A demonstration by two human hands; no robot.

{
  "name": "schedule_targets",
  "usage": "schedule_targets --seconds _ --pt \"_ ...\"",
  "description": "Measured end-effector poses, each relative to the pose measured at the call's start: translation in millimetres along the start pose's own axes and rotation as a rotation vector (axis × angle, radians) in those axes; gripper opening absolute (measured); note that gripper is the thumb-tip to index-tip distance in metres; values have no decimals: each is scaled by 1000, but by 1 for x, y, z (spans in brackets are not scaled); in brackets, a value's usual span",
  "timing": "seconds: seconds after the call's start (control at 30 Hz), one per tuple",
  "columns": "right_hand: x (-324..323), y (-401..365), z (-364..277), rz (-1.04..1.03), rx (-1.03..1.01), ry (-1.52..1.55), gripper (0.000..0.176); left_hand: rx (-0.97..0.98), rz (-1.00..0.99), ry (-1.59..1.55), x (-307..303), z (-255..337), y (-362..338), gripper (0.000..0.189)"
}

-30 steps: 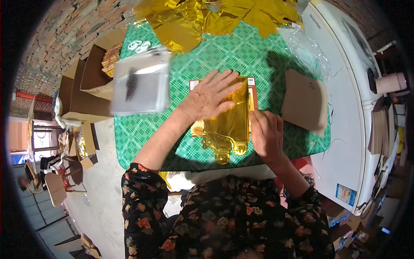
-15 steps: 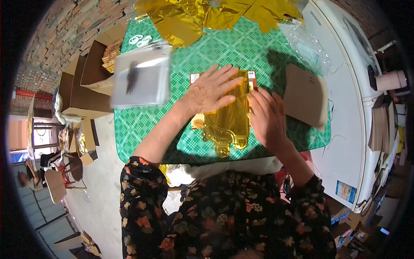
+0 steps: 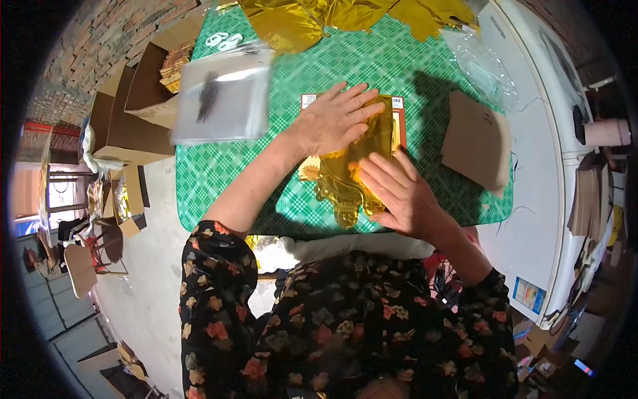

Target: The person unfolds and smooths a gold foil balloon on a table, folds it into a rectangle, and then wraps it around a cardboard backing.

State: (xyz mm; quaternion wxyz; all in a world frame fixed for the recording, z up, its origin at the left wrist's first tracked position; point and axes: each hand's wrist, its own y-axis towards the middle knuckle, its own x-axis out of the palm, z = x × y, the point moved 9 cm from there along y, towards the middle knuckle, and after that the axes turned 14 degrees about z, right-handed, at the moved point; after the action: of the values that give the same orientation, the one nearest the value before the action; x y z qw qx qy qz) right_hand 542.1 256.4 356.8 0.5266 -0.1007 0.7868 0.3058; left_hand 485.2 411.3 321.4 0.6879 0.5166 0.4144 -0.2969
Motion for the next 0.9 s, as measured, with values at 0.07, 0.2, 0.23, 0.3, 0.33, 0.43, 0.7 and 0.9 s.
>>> schedule_targets --seconds 0.07,0.2,0.23,0.3,0.33,0.43,0.7,0.9 --pt "2 14 -6 23 -36 5 84 0 18 19 -1 1 0 54" --pt "30 24 -7 17 -73 3 86 5 7 37 0 -1 0 55" --pt "35 20 -11 15 -62 34 86 2 8 33 1 -1 0 56" --pt "37 14 -16 -24 -52 34 90 -6 -4 14 1 -1 1 56" --pt "35 10 -20 -30 -55 31 89 -12 -17 1 1 -1 1 56" --pt "26 -8 -37 21 -72 25 87 -15 -37 -9 2 0 1 57" --pt "-15 -8 -1 91 53 19 75 4 -38 22 2 1 1 58" --pt "-15 -2 21 163 171 -189 87 10 -55 13 -1 3 2 58"
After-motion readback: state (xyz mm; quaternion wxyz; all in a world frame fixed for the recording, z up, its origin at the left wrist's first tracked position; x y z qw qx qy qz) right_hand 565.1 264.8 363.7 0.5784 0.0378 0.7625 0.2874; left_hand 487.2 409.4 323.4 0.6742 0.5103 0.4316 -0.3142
